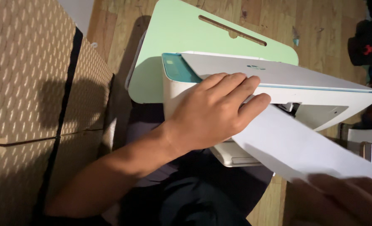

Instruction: The person sits on the floor with an HP printer on their lap, lifts the scanner lid and removes a sheet of paper from inside, then opens the cartridge access door, removes the old ink cartridge, unwraps and inserts a new cartridge, closes the door, and loads paper into the input tray.

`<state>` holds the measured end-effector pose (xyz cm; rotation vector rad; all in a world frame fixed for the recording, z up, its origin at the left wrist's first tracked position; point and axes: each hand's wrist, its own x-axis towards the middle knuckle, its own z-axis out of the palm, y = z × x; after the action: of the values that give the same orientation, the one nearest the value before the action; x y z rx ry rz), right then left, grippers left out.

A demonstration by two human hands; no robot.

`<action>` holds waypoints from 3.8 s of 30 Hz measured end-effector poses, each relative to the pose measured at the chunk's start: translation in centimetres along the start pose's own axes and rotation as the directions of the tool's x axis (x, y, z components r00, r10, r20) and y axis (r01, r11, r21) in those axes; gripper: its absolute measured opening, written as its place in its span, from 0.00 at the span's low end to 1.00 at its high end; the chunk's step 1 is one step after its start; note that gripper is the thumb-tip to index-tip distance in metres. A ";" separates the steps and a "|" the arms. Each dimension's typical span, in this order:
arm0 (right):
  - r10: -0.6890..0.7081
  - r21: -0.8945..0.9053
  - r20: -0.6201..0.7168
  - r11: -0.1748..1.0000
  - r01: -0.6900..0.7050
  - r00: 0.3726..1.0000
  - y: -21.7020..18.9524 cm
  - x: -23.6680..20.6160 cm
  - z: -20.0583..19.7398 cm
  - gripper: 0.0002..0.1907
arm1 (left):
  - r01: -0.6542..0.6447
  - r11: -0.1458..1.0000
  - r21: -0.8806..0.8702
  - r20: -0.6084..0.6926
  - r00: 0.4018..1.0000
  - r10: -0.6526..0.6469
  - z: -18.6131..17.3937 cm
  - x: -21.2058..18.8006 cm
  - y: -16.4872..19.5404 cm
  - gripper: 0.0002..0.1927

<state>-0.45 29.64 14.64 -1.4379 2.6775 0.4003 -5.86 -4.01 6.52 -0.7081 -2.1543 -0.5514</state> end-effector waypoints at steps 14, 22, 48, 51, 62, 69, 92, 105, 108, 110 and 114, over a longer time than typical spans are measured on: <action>0.000 0.008 0.023 1.000 0.000 1.000 1.1 0.0 0.2 0.30 | 0.014 1.000 -0.004 -0.013 1.000 -0.014 0.1 -0.3 -0.1 0.08; -0.008 0.012 0.044 1.000 0.008 0.999 1.0 -0.8 0.1 0.30 | 0.014 1.000 0.003 -0.008 1.000 -0.014 0.4 -0.3 -0.1 0.07; 0.114 0.123 0.103 0.984 -0.126 0.988 1.3 0.8 -0.3 0.45 | 0.006 1.000 -0.013 0.013 1.000 -0.006 0.1 -0.3 -0.3 0.08; 0.139 0.133 0.215 0.976 -0.170 0.967 2.1 1.8 -1.0 0.51 | -0.002 1.000 0.004 0.020 1.000 0.002 -0.1 -0.1 -0.3 0.08; 0.227 0.235 0.337 0.919 -0.315 0.914 0.4 5.2 -3.1 0.39 | -0.029 0.999 -0.020 0.026 0.999 0.029 -0.4 0.2 -0.3 0.08; -0.156 0.440 0.110 0.893 0.093 0.982 5.7 4.1 -3.1 0.66 | -0.039 0.999 -0.014 0.030 0.999 0.039 -1.0 1.1 0.1 0.16; 0.023 0.387 -0.055 0.922 0.000 0.998 2.6 -4.2 -1.8 0.41 | 0.149 0.986 0.078 0.132 0.979 -0.158 0.3 0.7 5.0 0.26; 0.169 0.285 0.217 0.931 -0.228 0.961 2.3 -2.0 -1.9 0.45 | 0.151 0.985 0.086 0.173 0.971 -0.165 -0.1 0.2 4.9 0.27; 0.170 0.268 0.239 0.935 -0.233 0.956 2.3 -2.5 -1.2 0.43 | 0.140 0.986 0.093 0.170 0.973 -0.154 0.1 0.2 4.7 0.27; 0.213 0.204 0.290 0.939 -0.278 0.933 2.4 -2.7 -0.9 0.45 | 0.146 0.985 0.093 0.175 0.971 -0.161 0.2 0.1 4.6 0.27; 0.173 0.140 0.217 0.969 -0.206 0.961 2.4 -2.6 -1.1 0.47 | 0.154 0.984 0.085 0.164 0.972 -0.167 0.5 0.1 4.4 0.26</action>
<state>-0.91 32.70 16.64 -1.0403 2.6199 0.3152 -3.36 -0.41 6.97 -0.5621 -2.3942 -0.5103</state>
